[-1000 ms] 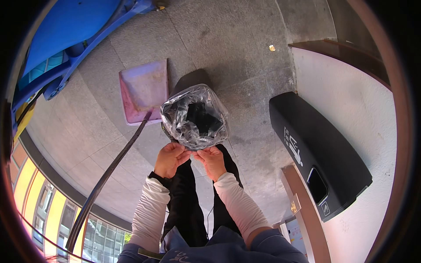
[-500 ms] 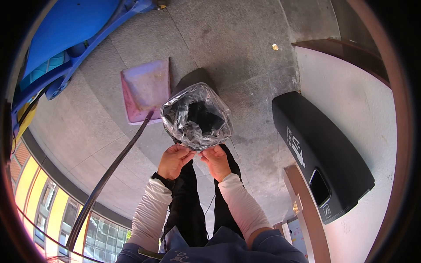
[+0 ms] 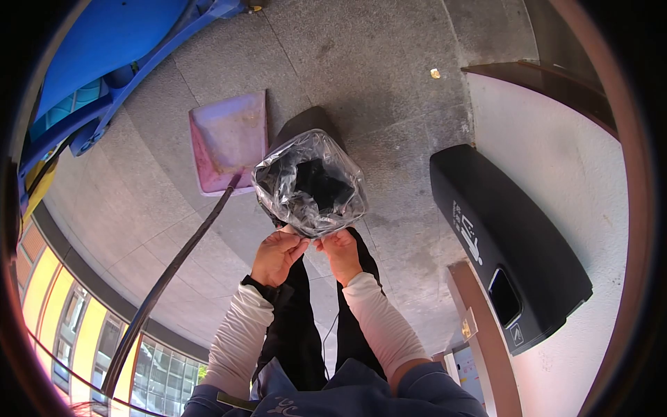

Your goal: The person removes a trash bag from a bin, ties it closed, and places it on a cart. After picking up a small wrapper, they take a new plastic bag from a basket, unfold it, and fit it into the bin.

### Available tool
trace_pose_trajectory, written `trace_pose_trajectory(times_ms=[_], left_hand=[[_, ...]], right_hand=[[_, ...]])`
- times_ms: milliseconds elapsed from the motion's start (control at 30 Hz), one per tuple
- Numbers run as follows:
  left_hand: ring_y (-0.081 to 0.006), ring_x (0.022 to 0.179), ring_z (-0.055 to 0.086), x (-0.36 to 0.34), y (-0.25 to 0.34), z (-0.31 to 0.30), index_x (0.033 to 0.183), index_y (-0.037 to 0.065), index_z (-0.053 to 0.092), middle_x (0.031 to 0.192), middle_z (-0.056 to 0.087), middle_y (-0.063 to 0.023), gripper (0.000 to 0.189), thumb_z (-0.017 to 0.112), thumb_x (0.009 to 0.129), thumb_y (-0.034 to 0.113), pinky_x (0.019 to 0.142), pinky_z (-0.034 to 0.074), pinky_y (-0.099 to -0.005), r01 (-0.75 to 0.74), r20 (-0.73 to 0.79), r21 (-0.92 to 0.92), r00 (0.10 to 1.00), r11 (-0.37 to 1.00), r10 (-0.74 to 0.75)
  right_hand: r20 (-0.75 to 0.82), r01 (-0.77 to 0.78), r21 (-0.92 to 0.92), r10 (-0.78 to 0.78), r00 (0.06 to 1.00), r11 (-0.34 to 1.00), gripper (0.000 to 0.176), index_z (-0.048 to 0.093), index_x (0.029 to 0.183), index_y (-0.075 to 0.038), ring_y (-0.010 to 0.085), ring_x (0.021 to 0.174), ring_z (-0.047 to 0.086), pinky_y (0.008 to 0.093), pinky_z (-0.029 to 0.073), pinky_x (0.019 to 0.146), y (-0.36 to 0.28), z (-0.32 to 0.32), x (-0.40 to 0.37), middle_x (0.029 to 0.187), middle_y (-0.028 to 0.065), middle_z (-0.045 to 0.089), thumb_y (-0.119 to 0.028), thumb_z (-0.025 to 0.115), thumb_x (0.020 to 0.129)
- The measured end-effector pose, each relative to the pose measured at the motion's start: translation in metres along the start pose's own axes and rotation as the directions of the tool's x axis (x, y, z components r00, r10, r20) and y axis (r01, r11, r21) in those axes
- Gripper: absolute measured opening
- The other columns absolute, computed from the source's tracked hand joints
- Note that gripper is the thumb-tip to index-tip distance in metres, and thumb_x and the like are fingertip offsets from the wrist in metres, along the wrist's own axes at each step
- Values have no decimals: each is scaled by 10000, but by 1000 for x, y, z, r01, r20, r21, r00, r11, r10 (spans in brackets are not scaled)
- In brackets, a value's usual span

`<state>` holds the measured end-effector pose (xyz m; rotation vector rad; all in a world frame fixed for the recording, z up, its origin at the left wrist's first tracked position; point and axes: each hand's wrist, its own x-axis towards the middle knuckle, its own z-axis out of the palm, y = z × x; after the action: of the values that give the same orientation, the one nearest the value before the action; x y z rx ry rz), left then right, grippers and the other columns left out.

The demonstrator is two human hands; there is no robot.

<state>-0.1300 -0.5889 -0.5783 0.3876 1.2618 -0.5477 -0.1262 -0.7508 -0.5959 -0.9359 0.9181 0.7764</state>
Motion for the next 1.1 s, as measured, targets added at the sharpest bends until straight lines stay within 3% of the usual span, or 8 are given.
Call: trace_pose_trajectory(times_ms=[167, 367, 467, 667, 767, 1100], left_hand=[[-199, 865, 630, -14, 14, 19, 864, 14, 553, 915, 616, -87, 28, 563, 846, -6, 805, 536, -291, -13, 5, -67, 1000, 998, 14], [-191, 844, 634, -1, 0, 10, 833, 35, 560, 897, 623, -71, 50, 588, 843, -5, 795, 541, -296, -59, -50, 209, 996, 976, 71], [-187, 847, 633, -1, -3, 9, 822, 27, 566, 898, 625, -82, 40, 589, 846, 5, 793, 542, -291, -73, -52, 195, 995, 978, 84], [-222, 845, 633, -8, -2, 7, 816, -24, 539, 868, 618, -134, 52, 575, 847, -1, 819, 532, -291, 8, -61, -39, 998, 999, -10], [-227, 893, 626, -9, -5, 3, 834, -21, 566, 922, 628, -116, 13, 559, 844, -20, 879, 509, -318, 6, -65, -79, 998, 997, -11], [-200, 826, 632, -5, -17, 11, 827, -20, 568, 869, 631, -112, 44, 528, 826, -38, 813, 530, -289, -64, -176, -43, 983, 997, 55]], right_hand=[[19, 56, 53, -57, 998, 997, 100, 565, 909, -63, 112, 695, 550, 257, 439, 657, 2, 0, 1, 807, 17, 596, 12, 546, 846], [-51, 11, 136, -4, 999, 991, 115, 551, 861, -82, 110, 670, 531, 268, 436, 654, 5, 2, -3, 781, 17, 584, 29, 553, 832], [-52, -11, 190, 21, 998, 982, 110, 539, 833, -86, 111, 663, 526, 279, 439, 659, 4, 3, -5, 776, 22, 581, 21, 564, 831], [-84, -91, 222, 112, 990, 971, 138, 532, 813, -92, 104, 652, 519, 289, 432, 644, 3, 3, -12, 762, 22, 577, 42, 560, 805], [-73, -100, 246, 121, 990, 964, 149, 536, 804, -98, 101, 646, 512, 287, 423, 634, 3, 4, -13, 754, 18, 573, 49, 554, 793], [-75, -138, 197, 155, 985, 971, 160, 526, 738, -108, 90, 597, 461, 284, 397, 591, 3, -3, -2, 689, -23, 515, 41, 571, 774]])
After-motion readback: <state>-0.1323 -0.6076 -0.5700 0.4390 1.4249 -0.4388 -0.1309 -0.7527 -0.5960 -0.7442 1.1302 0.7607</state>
